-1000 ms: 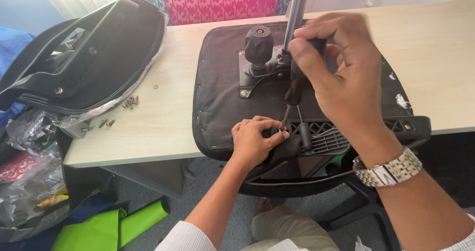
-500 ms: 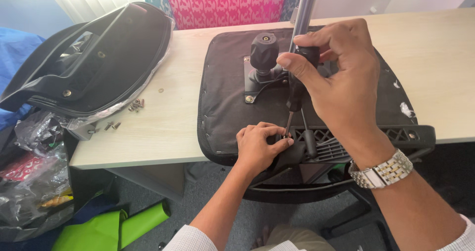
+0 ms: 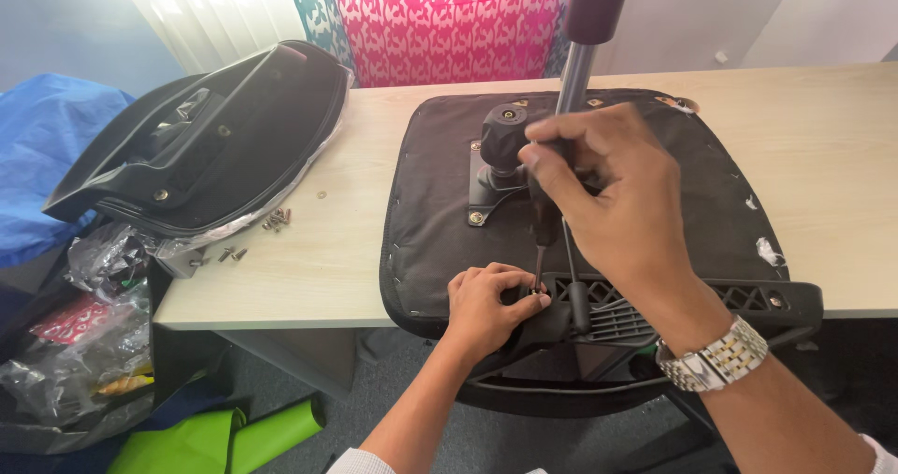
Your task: The person disassembles an office chair on a desk, using a screwdriver to unscrew screws from the backrest and removing the backrest frame from the seat. They then align the seat mechanism and gas cylinder onto the seat base and drive screws in with the screwdriver to reattach components.
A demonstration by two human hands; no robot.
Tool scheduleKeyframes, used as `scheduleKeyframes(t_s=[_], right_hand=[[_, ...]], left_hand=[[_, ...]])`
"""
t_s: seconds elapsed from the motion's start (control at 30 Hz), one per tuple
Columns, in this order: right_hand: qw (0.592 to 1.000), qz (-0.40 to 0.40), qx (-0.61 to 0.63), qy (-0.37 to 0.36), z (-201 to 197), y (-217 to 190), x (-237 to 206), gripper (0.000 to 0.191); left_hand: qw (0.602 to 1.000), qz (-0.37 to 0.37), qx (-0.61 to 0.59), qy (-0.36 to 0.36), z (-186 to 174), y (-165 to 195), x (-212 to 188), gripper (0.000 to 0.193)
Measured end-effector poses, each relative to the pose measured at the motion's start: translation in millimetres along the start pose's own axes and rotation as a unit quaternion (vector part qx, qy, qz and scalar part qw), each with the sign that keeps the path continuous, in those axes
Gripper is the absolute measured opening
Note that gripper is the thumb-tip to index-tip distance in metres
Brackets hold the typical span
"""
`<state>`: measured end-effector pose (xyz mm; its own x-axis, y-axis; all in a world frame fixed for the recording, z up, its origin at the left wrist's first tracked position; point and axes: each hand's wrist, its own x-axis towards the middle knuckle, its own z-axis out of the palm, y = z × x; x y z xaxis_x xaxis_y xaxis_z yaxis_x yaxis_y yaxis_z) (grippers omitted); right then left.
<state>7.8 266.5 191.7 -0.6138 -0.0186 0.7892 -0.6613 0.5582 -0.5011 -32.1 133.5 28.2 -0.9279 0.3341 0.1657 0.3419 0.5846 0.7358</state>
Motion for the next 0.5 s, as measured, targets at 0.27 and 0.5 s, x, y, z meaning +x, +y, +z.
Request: scheduleKeyframes(t_s=[0.27, 0.5], right_hand=[[0.999, -0.027, -0.036, -0.012, -3.6, 14.8, 9.7, 0.017], [0.998, 0.038, 0.050, -0.022, -5.1, 25.1, 9.0, 0.018]], left_hand=[[1.000, 0.012, -0.011, 0.018, 0.8, 1.4, 0.2, 0.028], [1.000, -0.011, -0.008, 0.004, 0.9, 1.6, 3.0, 0.029]])
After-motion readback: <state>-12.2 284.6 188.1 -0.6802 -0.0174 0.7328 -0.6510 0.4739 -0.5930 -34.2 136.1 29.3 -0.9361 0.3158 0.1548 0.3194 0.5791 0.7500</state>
